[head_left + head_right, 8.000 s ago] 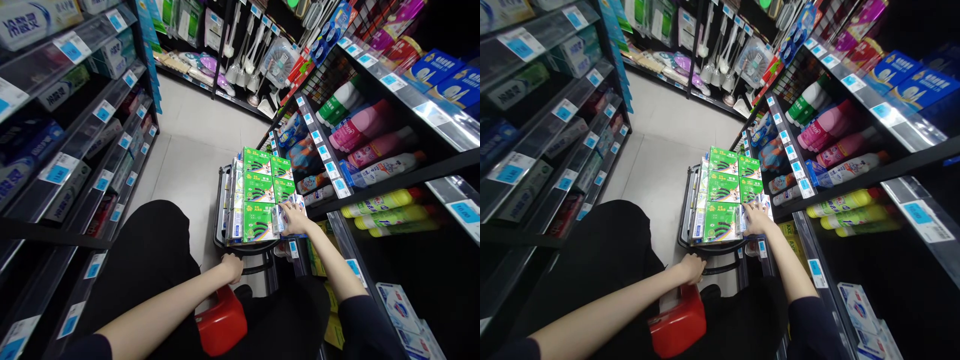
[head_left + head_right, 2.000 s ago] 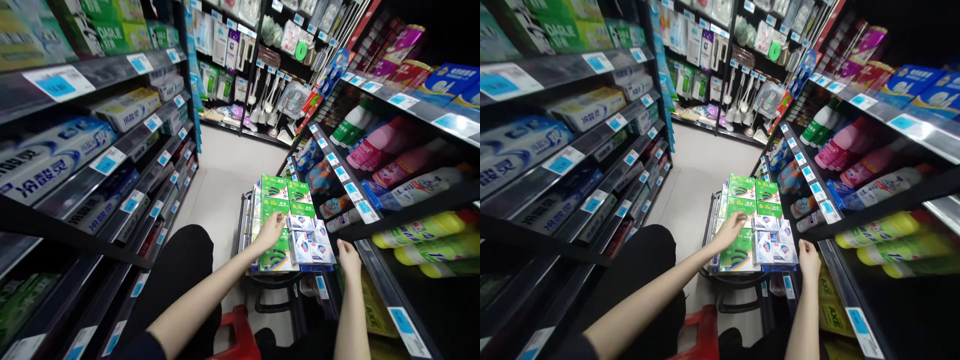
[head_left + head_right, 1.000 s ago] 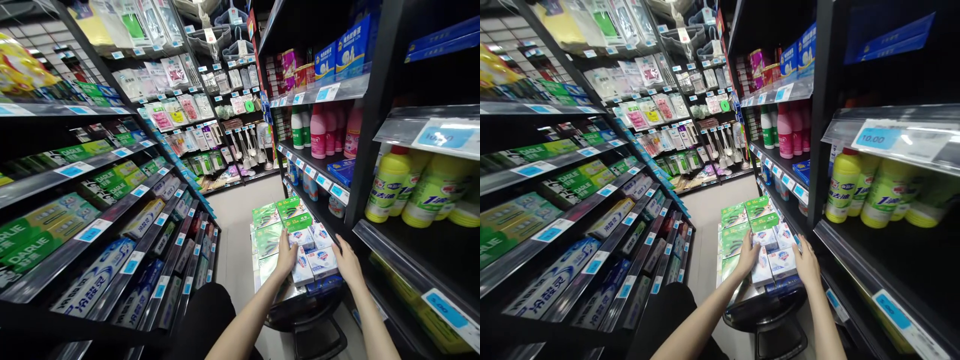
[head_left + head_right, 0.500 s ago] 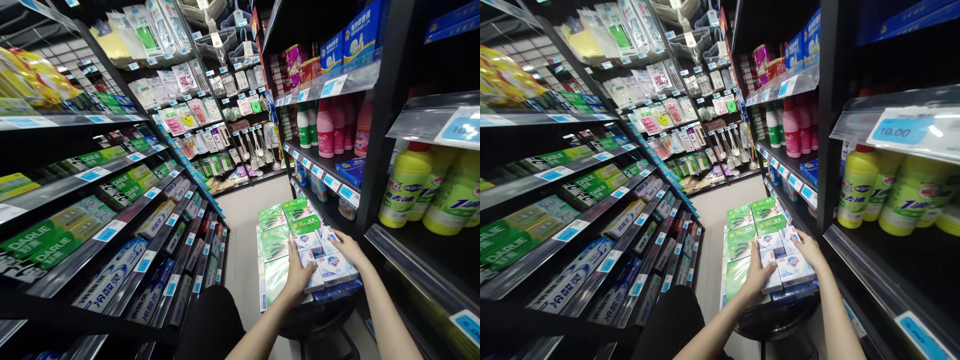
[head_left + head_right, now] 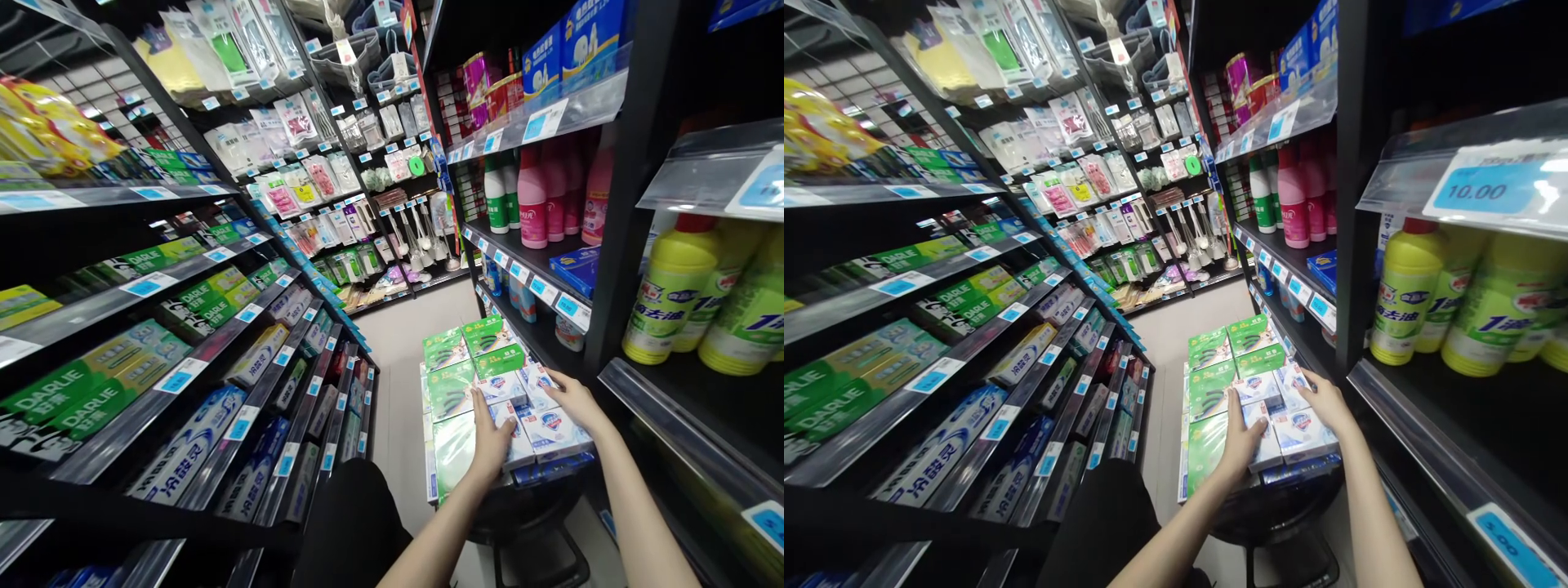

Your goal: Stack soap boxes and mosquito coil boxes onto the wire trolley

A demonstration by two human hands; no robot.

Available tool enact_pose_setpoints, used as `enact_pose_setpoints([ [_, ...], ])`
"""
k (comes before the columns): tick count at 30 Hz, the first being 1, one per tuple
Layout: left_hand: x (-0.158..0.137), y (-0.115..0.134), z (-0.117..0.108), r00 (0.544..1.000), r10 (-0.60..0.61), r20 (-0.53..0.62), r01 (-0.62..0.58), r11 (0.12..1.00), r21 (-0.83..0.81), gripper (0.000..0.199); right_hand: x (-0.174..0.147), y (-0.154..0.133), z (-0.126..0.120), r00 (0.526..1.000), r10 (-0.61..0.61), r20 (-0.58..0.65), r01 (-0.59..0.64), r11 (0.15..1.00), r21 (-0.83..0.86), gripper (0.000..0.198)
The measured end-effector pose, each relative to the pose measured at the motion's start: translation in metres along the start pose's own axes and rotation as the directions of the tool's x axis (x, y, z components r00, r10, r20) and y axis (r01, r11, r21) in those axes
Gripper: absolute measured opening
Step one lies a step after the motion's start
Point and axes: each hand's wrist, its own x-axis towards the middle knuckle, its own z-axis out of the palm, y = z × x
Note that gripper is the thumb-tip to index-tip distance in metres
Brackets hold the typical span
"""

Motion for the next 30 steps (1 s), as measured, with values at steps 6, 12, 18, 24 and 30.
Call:
enact_pose_setpoints([
  [6,-0.003,0.006,0.002,1.000,-0.028,-0.012,0.028,0.999,-0.018,0.094,-0.004,-0.007,-0.003,1.000,0.008,0.010,-0.008,0.999,-0.040,0.049],
  [12,-0.003,0.002,0.002,0.999,-0.033,-0.027,0.031,0.998,-0.054,0.087,0.001,0.004,0.000,1.000,-0.019,-0.020,0.018,1.000,-0.019,0.046],
  [18,-0.004,0.001,0.005,0.995,-0.071,-0.070,0.067,0.996,-0.051,0.081,0.007,0.010,0.005,0.999,-0.038,-0.030,0.039,0.998,0.046,0.044],
  [24,-0.003,0.002,0.008,0.994,-0.084,-0.069,0.075,0.991,-0.115,0.083,0.004,0.008,0.004,1.000,0.004,-0.020,-0.002,0.996,0.089,0.043],
  [30,-0.003,0.003,0.009,0.993,-0.082,-0.082,0.071,0.988,-0.135,0.082,0.003,0.004,0.004,1.000,0.028,-0.014,-0.027,0.997,0.074,0.044],
])
